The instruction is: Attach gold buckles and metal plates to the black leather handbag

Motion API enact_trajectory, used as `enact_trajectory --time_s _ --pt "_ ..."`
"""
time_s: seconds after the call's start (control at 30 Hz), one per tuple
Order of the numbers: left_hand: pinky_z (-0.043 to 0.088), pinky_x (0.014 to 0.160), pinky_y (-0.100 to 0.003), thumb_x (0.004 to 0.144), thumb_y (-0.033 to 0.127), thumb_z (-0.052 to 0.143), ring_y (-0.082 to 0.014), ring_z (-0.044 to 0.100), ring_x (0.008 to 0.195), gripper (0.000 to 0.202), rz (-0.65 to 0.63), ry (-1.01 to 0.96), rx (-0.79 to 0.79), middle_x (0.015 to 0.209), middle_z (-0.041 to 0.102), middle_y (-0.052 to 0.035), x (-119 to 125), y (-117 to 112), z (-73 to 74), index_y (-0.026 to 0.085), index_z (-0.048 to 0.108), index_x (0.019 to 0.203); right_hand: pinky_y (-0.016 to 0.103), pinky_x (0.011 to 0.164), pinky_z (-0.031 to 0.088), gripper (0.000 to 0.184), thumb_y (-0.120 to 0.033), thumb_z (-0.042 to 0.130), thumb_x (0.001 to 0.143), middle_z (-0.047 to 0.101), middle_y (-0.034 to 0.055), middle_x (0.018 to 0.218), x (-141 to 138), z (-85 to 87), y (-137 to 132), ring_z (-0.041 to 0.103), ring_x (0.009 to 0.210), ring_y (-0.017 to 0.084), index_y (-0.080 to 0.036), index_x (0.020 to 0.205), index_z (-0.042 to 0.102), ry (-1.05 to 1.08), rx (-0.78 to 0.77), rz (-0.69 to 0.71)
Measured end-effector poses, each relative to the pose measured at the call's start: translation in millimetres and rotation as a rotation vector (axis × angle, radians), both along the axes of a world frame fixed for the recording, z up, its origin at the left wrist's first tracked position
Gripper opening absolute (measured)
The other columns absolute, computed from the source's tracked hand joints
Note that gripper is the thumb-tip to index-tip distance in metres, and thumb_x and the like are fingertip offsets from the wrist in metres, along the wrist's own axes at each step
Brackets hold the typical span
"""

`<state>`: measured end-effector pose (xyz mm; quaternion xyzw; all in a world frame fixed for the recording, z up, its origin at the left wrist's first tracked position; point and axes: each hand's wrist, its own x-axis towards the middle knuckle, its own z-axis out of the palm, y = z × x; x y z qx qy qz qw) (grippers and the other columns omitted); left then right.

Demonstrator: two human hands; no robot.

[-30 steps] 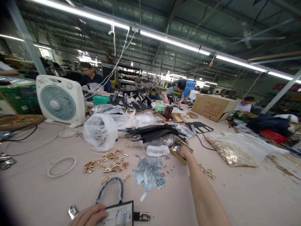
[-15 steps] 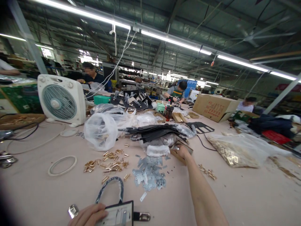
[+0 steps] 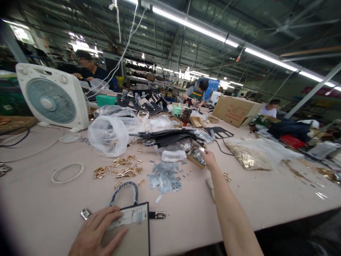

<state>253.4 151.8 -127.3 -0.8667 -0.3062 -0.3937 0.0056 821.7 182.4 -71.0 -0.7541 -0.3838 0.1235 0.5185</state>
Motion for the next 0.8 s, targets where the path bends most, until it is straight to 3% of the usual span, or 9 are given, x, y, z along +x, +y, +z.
enact_trajectory --time_s 0.17,0.33,0.43,0.57,0.8 --pt "0.057 0.091 -0.043 0.092 0.05 0.072 -0.028 0.069 0.107 0.034 0.012 -0.017 -0.06 0.12 0.074 -0.0055 0.3 -3.9 -0.9 0.027 0.069 0.117 0.028 0.062 0.049 0.062 -0.074 0.072 0.078 0.075 0.0062 0.08 -43.0 2.7 -51.0 0.064 0.069 0.019 -0.015 0.094 0.078 0.029 -0.119 0.211" --pt "0.055 0.094 -0.046 0.092 0.047 0.073 -0.0294 0.067 0.111 0.031 0.003 -0.028 -0.119 0.121 0.073 -0.0051 0.3 -7.1 0.1 0.028 0.069 0.116 0.031 0.067 0.053 0.049 -0.064 0.072 0.085 0.076 0.0056 0.082 -87.8 -21.2 -93.0 0.066 0.071 0.021 -0.017 0.096 0.08 -0.058 -0.238 0.306" --pt "0.054 0.095 -0.046 0.093 0.047 0.072 -0.0292 0.066 0.113 0.031 -0.003 -0.034 -0.153 0.121 0.073 -0.0049 0.2 -8.3 2.3 0.028 0.069 0.117 0.039 0.083 0.057 0.04 -0.053 0.073 0.084 0.078 0.007 0.096 -104.1 -38.2 -100.7 0.069 0.084 0.024 -0.021 0.106 0.079 -0.181 -0.218 0.243" --pt "0.054 0.096 -0.045 0.094 0.048 0.071 -0.0287 0.066 0.113 0.03 0.002 -0.034 -0.163 0.121 0.072 -0.0049 -0.2 -10.3 4.9 0.027 0.07 0.116 0.046 0.108 0.049 0.041 -0.044 0.064 0.088 0.074 0.0111 0.123 -111.4 -52.7 -97.4 0.068 0.111 0.029 -0.023 0.122 0.075 -0.32 -0.134 0.14" --pt "0.054 0.095 -0.043 0.095 0.047 0.069 -0.0279 0.066 0.112 0.028 0.009 -0.021 -0.179 0.12 0.073 -0.0052 0.1 -12.8 11.0 0.027 0.071 0.114 0.046 0.114 0.046 0.048 -0.045 0.05 0.096 0.07 0.0164 0.132 -106.2 -52.8 -96.4 0.064 0.121 0.029 -0.016 0.13 0.069 -0.378 -0.04 -0.063"
